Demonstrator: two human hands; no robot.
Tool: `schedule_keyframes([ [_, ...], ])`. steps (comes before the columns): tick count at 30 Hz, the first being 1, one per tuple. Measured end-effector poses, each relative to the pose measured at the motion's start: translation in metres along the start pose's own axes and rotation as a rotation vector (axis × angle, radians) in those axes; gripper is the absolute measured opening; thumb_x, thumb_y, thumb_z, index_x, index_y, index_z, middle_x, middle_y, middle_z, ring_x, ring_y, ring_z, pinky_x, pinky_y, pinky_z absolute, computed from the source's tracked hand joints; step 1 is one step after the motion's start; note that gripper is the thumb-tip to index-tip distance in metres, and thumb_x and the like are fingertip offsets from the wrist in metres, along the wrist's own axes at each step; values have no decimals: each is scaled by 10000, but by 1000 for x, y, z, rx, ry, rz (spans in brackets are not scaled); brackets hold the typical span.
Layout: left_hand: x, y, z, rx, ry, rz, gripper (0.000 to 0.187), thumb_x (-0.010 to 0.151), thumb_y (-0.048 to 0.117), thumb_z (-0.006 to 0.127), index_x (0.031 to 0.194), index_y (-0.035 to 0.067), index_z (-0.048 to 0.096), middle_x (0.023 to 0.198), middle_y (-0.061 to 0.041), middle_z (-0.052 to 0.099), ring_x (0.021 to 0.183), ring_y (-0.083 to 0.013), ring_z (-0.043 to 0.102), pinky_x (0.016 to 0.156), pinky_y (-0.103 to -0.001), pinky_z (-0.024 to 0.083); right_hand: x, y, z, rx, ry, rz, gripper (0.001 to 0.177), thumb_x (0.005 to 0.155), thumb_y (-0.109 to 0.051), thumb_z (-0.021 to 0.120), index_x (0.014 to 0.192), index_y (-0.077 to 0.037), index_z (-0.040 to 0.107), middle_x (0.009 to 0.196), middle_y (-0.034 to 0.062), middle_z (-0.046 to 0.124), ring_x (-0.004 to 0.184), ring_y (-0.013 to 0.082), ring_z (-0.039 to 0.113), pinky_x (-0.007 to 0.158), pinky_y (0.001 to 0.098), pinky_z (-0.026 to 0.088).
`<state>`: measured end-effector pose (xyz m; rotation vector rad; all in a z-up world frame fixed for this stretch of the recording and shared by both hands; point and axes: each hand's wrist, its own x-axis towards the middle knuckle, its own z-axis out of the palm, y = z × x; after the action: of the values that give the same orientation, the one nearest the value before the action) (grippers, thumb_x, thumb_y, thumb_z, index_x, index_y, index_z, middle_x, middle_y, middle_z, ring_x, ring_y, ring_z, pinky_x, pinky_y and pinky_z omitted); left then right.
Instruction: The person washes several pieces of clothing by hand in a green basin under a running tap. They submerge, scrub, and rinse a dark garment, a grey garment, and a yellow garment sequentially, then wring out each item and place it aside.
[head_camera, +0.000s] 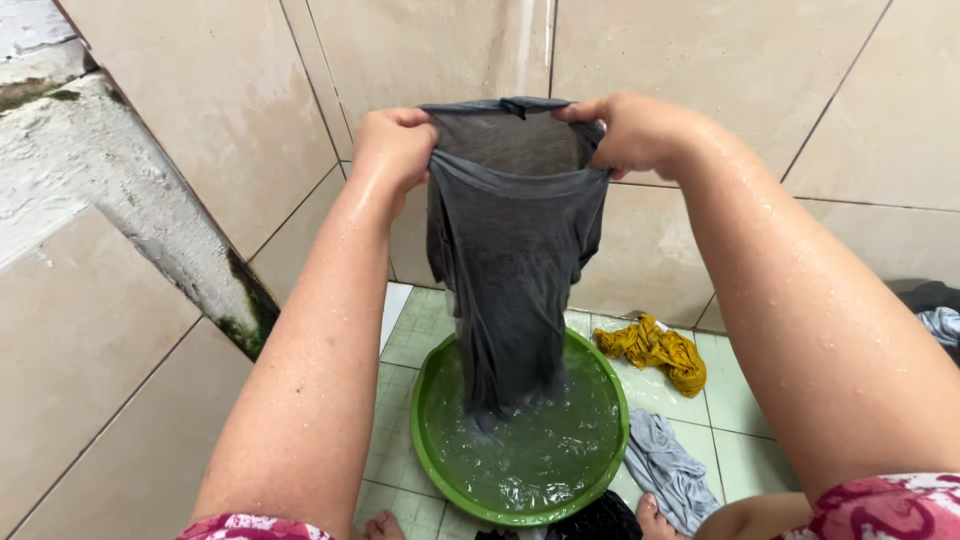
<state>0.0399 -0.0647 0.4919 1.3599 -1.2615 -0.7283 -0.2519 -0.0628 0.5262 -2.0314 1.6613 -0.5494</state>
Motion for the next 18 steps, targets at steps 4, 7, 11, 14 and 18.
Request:
schedule_keyframes([
  [4,-24,-33,1,666,52,133,267,870,169,631,1046,205,827,1087,-133,758,1018,-331,714,879,-440,552,16,21,31,-336,-150,43,660,792,50,533,1274,-333,771,973,115,784,728,268,689,658,416,581],
  [7,-37,-116,27,1055,-298,-142,307,904,139,660,1186,175,777,1327,-174,671,1246,-372,637,1041,-464,537,33,69,118,-622,-394,0,516,789,2,645,1124,-351,817,1041,51,803,887,228,758,782,394,615],
  [11,-78,-253,95,1152,-615,-534,789,861,122,761,1567,105,409,1737,-164,-12,1574,-444,113,1253,-554,234,23,161,273,-704,-277,125,313,998,-240,571,1250,-145,729,1344,117,677,1254,314,640,998,536,521],
  [14,-117,-337,139,1161,-920,-594,1000,872,167,784,1657,92,170,1720,-150,-207,1566,-478,-10,1226,-638,221,20,211,368,-572,-530,177,735,842,-201,761,1509,-196,454,1538,150,504,1475,487,344,1183,529,388],
  [18,-163,-414,182,894,-832,-717,925,905,89,670,1628,234,111,1661,-118,-214,1512,-462,-26,1197,-629,225,0,252,467,-223,-549,535,1194,817,-193,859,1673,-244,28,1657,373,16,1423,530,414,1199,458,394],
])
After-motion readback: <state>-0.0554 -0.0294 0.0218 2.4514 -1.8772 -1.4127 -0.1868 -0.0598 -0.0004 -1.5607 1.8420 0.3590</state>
